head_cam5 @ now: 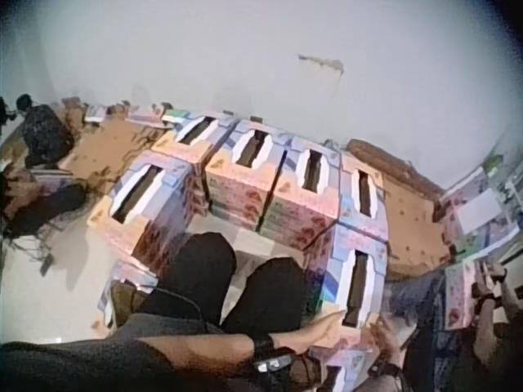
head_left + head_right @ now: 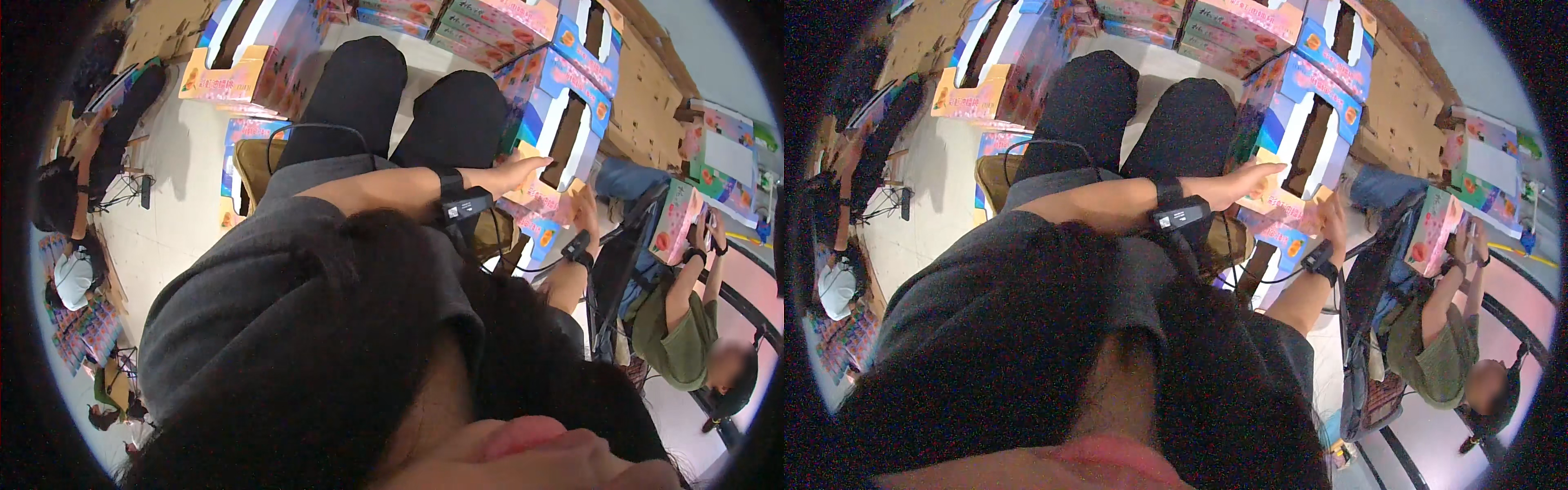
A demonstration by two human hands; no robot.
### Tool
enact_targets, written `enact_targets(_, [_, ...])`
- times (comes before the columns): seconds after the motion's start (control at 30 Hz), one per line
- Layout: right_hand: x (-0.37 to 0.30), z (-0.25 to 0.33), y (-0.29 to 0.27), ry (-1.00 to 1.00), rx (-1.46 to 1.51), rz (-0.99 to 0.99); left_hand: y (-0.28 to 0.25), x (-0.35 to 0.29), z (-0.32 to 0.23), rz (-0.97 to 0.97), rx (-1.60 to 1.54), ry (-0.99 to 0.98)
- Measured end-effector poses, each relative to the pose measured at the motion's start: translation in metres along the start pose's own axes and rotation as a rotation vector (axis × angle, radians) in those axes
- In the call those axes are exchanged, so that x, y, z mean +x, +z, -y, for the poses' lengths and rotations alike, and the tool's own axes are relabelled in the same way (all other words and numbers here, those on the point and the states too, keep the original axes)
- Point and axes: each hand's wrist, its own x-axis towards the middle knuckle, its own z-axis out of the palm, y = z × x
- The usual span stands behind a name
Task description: The person sits on the floor and repeatedly folds and assembles flat-packed cardboard boxes with peach graphics. They pick up each box, fold the flaps, and interlock the sides to form a finished box, then place it aside. The process is repeated for multiple boxes.
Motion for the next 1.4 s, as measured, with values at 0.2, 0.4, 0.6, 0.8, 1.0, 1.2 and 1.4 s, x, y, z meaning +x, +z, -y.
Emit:
enact_targets(0.2, [0.016,-0.009,0.048,-0.097,-0.519,-0.374,0.003,0.004,0.003,-0.052,0.097,0.035])
enact_targets(0.4, [0.014,0.001,0.070,-0.185,-0.750,-0.513,0.003,-0.007,-0.004,-0.030,0.056,0.079])
enact_targets(0.6, [0.003,0.004,0.079,-0.321,-0.764,-0.611,0.000,-0.016,-0.009,0.092,0.012,0.113])
enact_targets(0.8, [0.007,-0.005,0.079,-0.254,-0.746,-0.649,0.006,-0.007,-0.006,-0.053,0.008,0.053])
enact_targets(1.0, [0.011,-0.016,0.079,-0.184,-0.915,-0.679,0.011,0.005,0.006,-0.212,0.072,0.122])
enact_targets(1.2, [0.023,-0.022,0.079,-0.093,-1.124,-0.678,0.006,0.000,0.001,-0.238,0.121,0.077])
enact_targets(1.4, [0.017,0.020,0.117,-0.378,-1.094,-0.593,-0.017,-0.054,-0.023,0.101,-0.444,0.185])
